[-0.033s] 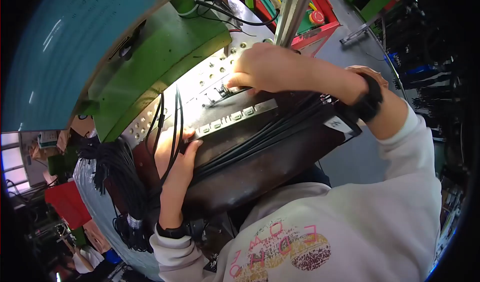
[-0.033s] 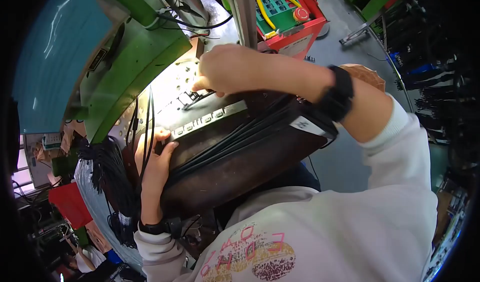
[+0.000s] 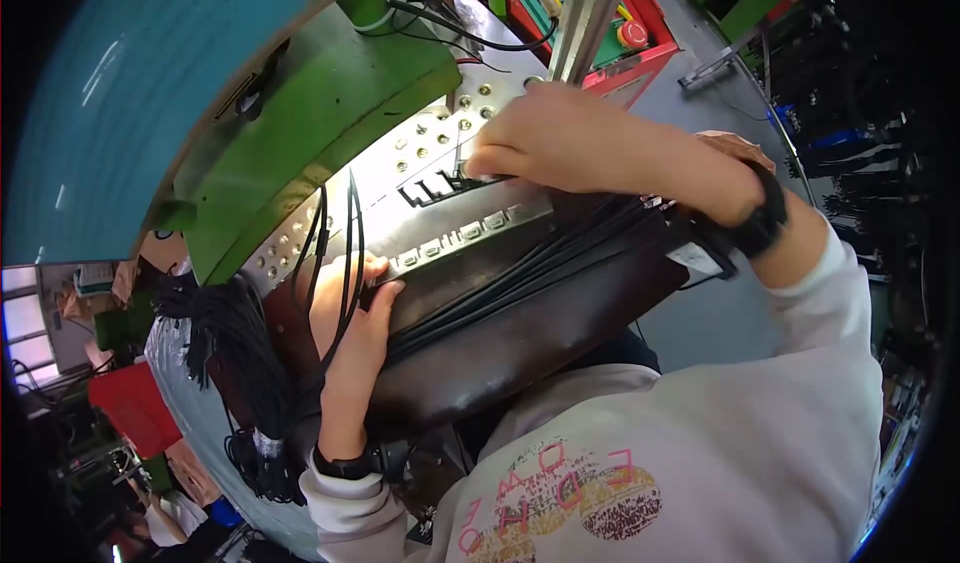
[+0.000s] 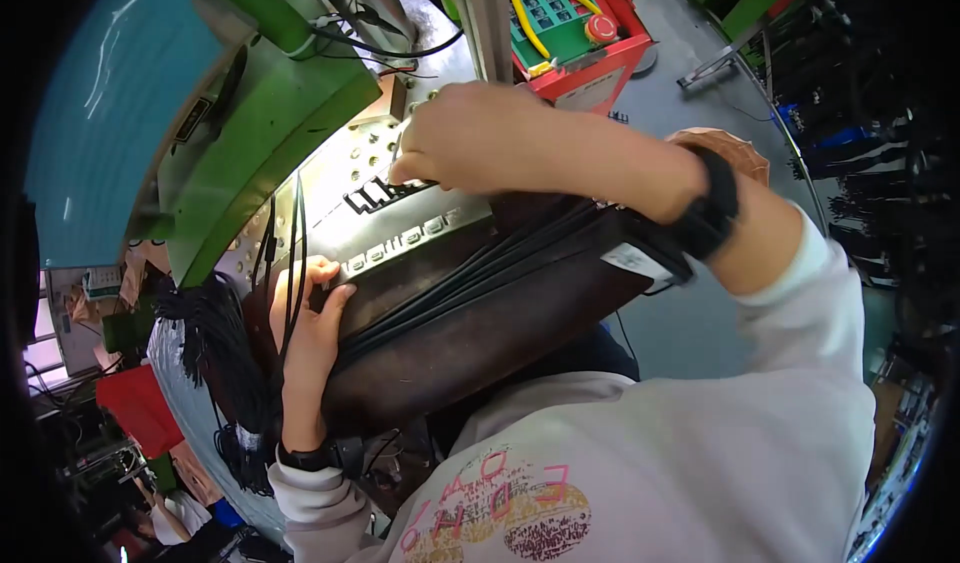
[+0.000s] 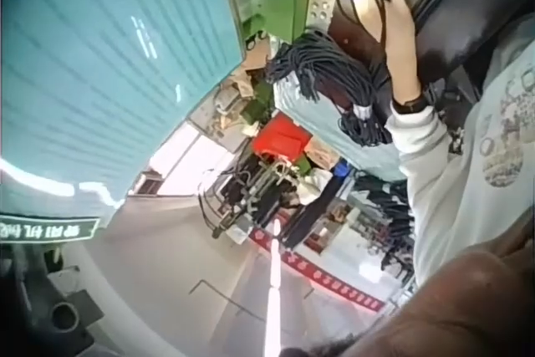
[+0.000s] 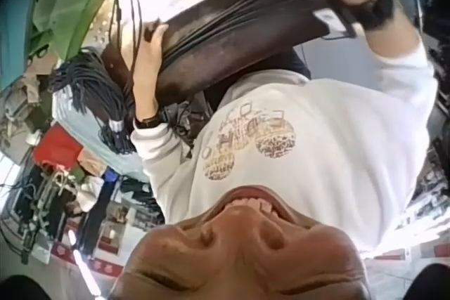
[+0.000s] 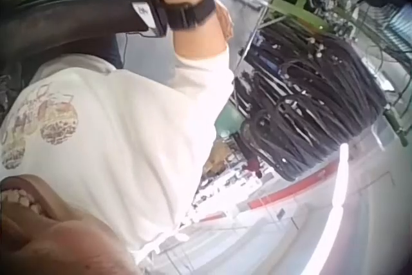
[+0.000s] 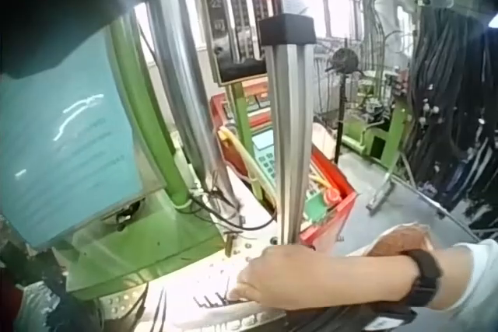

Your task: The person picks up cables, inserts the ends into a metal fixture, and presses a lever to process them. They then remove the cables, place them into a holder, and repeat the process with another set.

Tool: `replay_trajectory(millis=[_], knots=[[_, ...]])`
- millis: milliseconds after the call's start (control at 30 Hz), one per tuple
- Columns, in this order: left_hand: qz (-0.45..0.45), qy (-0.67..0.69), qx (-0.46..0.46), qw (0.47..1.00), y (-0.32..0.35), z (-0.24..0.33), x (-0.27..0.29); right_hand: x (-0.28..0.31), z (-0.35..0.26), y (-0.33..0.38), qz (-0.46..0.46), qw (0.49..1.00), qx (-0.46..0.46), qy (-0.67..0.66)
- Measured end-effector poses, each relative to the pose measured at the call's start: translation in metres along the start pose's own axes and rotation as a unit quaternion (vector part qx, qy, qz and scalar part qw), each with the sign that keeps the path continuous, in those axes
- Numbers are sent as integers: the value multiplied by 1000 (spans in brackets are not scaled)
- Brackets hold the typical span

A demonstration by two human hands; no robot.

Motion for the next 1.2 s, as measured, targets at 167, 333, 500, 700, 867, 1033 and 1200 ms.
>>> replay_trajectory(millis=[167,333,500,700,867,1033,1200], knots=[[-66,-96,-24,993,57,34,-6,61,49,146,111,990,-85,35],[-92,-254,-73,960,95,15,-8,32,76,223,195,910,-233,282],[-58,-140,-26,988,79,-2,18,-48,-22,194,259,965,43,5],[-132,128,316,931,70,-36,42,-60,-22,170,322,942,-68,63],[-486,39,14,873,8,54,-79,-59,-20,167,321,942,-88,52],[-443,292,129,838,-44,126,-162,-52,-31,160,264,960,-51,74],[-197,635,317,676,22,107,-108,-42,-40,93,231,971,30,-58]])
Point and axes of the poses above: each hand's wrist, its own y-axis away from the middle knuckle, its own x-axis out of the back of the hand, z = x × y, the point moved 9 cm from there along -y, towards the middle knuckle, and after that the axes turned 12 degrees about y, right-handed, at the moved point
